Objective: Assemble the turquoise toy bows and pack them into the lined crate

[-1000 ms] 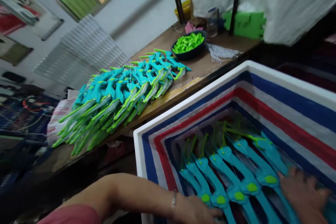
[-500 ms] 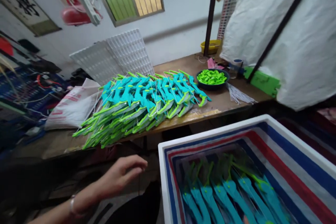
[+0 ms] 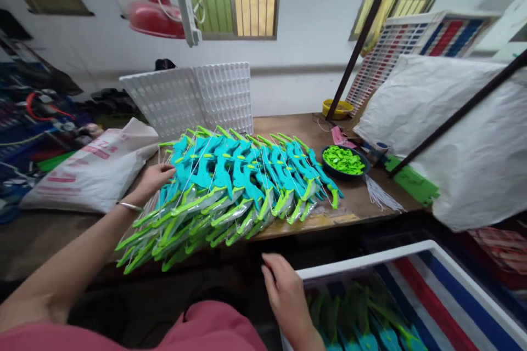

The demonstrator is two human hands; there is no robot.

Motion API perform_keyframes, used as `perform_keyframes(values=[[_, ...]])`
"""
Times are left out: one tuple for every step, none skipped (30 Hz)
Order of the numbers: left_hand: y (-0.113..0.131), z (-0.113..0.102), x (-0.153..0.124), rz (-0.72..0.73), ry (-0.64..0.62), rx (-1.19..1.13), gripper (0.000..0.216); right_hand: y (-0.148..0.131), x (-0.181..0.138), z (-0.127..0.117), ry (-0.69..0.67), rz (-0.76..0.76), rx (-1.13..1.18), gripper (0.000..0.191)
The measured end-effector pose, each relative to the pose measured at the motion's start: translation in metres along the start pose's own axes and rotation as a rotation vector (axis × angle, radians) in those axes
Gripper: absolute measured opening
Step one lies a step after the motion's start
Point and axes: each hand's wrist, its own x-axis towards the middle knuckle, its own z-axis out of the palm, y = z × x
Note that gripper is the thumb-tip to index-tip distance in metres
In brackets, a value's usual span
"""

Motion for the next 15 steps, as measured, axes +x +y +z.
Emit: perform_keyframes(values=[[-0.002, 0.003, 0.008, -0.014, -0.015, -0.005, 0.036, -0.016, 0.039, 0.011, -0.070, -0.080, 0.002, 0.027], [-0.002, 0.006, 0.015, -0.026, -0.030, -0.009, 0.037, -0.030, 0.076, 0.023, -0.130, -0.142, -0.012, 0.027], [-0.003, 0.008, 0.020, -0.040, -0.049, -0.015, 0.041, -0.041, 0.112, 0.036, -0.188, -0.183, -0.050, 0.025], [-0.003, 0.011, 0.025, -0.053, -0.071, -0.023, 0.046, -0.050, 0.144, 0.051, -0.233, -0.192, -0.115, 0.023], [-0.004, 0.015, 0.030, -0.068, -0.093, -0.032, 0.053, -0.057, 0.174, 0.067, -0.260, -0.179, -0.194, 0.023], [-0.005, 0.018, 0.035, -0.083, -0.109, -0.040, 0.061, -0.063, 0.200, 0.082, -0.281, -0.155, -0.275, 0.026], [-0.006, 0.021, 0.039, -0.098, -0.117, -0.045, 0.068, -0.068, 0.222, 0.097, -0.296, -0.116, -0.347, 0.030], [-0.007, 0.024, 0.043, -0.110, -0.113, -0.047, 0.076, -0.072, 0.241, 0.111, -0.309, -0.071, -0.400, 0.035], [-0.009, 0.027, 0.047, -0.121, -0.100, -0.048, 0.083, -0.074, 0.256, 0.123, -0.324, -0.026, -0.433, 0.040], [-0.011, 0.030, 0.050, -0.131, -0.082, -0.049, 0.089, -0.075, 0.267, 0.134, -0.336, 0.017, -0.448, 0.044], [-0.014, 0.033, 0.052, -0.138, -0.062, -0.052, 0.094, -0.076, 0.276, 0.143, -0.345, 0.054, -0.452, 0.048], [-0.016, 0.036, 0.053, -0.140, -0.040, -0.057, 0.099, -0.075, 0.282, 0.151, -0.351, 0.086, -0.450, 0.050], [-0.018, 0.039, 0.054, -0.140, -0.017, -0.063, 0.102, -0.073, 0.286, 0.156, -0.352, 0.115, -0.445, 0.053], [-0.019, 0.042, 0.054, -0.136, 0.006, -0.072, 0.105, -0.070, 0.289, 0.161, -0.354, 0.145, -0.437, 0.057], [-0.020, 0.045, 0.054, -0.131, 0.027, -0.083, 0.106, -0.067, 0.292, 0.164, -0.358, 0.180, -0.424, 0.061]])
